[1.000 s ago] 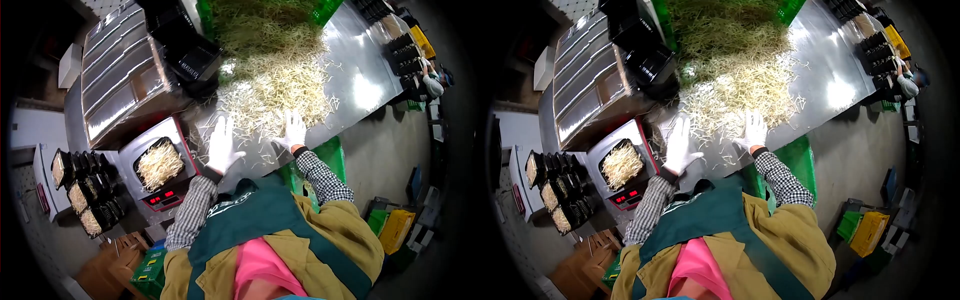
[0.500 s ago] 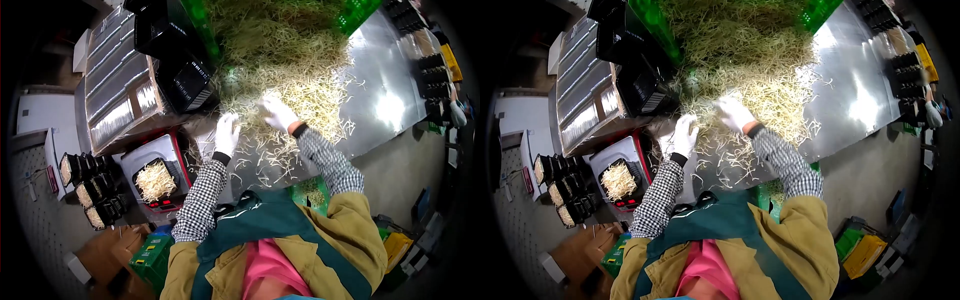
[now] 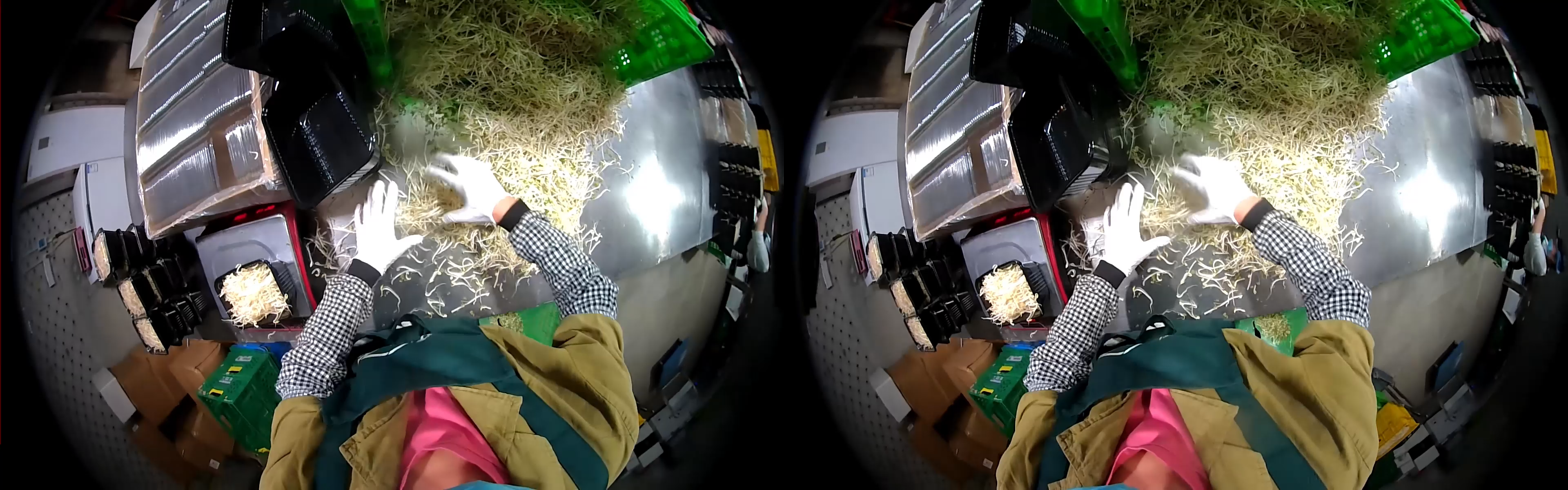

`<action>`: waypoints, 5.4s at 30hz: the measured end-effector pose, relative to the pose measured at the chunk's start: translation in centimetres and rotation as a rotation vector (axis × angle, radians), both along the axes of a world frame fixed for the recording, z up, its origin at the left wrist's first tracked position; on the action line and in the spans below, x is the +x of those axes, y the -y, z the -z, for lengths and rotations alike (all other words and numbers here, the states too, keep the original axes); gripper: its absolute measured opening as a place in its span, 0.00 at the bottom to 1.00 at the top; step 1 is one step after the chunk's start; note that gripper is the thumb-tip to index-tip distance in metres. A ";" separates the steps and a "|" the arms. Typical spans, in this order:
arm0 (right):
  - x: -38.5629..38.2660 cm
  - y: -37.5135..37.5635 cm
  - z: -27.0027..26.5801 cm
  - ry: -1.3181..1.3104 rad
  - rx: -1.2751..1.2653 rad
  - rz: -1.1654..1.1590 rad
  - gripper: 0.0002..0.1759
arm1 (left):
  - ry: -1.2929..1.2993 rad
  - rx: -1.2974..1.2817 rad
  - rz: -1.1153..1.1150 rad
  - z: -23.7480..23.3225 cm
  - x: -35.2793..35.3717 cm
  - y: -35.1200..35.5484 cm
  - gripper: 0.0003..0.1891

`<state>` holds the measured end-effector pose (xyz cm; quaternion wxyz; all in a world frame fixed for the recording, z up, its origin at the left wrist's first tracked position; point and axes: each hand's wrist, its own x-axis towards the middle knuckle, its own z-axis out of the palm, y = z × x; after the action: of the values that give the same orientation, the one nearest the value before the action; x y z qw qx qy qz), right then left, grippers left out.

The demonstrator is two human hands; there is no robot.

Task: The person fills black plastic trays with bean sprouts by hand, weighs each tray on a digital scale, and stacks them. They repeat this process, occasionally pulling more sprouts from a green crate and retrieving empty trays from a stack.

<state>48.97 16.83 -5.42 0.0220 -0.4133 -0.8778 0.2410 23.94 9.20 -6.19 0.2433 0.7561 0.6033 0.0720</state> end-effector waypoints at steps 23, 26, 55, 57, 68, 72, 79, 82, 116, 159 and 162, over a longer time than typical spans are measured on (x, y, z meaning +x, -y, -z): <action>-9.8 12.9 4.1 0.231 0.019 0.338 0.38 | 0.327 0.144 -0.158 2.3 -1.3 7.8 0.52; -8.3 14.6 4.9 -0.117 0.242 0.100 0.38 | 0.017 0.095 0.124 -0.4 -2.4 5.7 0.59; -14.1 19.3 -0.7 0.346 -0.118 0.783 0.72 | 0.886 -0.366 -0.026 1.1 -6.2 16.1 0.13; -15.1 18.7 0.6 0.373 -0.156 0.799 0.69 | 0.608 -0.427 0.049 -1.2 -8.1 17.3 0.15; -9.0 16.3 -1.7 -0.192 -0.026 0.626 0.31 | 0.933 0.203 -0.431 -13.1 -22.4 21.2 0.05; -14.1 14.1 -10.2 -0.634 -0.557 0.552 0.28 | 0.574 0.607 -0.479 -12.6 -31.2 15.9 0.19; -29.3 10.5 -15.4 -0.375 0.071 -0.147 0.35 | 0.484 0.448 -0.393 -2.7 -34.7 11.4 0.31; -36.1 11.0 -15.0 0.020 0.280 -0.215 0.41 | 0.538 0.579 -0.356 -3.6 -33.7 11.8 0.32; -26.5 8.6 -14.8 0.067 0.110 0.013 0.09 | -0.038 0.443 0.106 -8.0 -28.1 10.2 0.30; -36.8 13.3 -10.3 -0.006 0.315 -0.186 0.56 | 0.164 0.150 0.046 -8.9 -35.7 11.0 0.56; -33.6 12.0 -12.6 -0.267 0.091 -0.247 0.57 | 0.316 0.089 0.163 -10.7 -39.3 11.9 0.52</action>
<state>15.41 4.87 7.18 0.1270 -0.2653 -0.9212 0.2548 -15.37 -2.69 4.50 0.3065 0.7916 0.4906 0.1967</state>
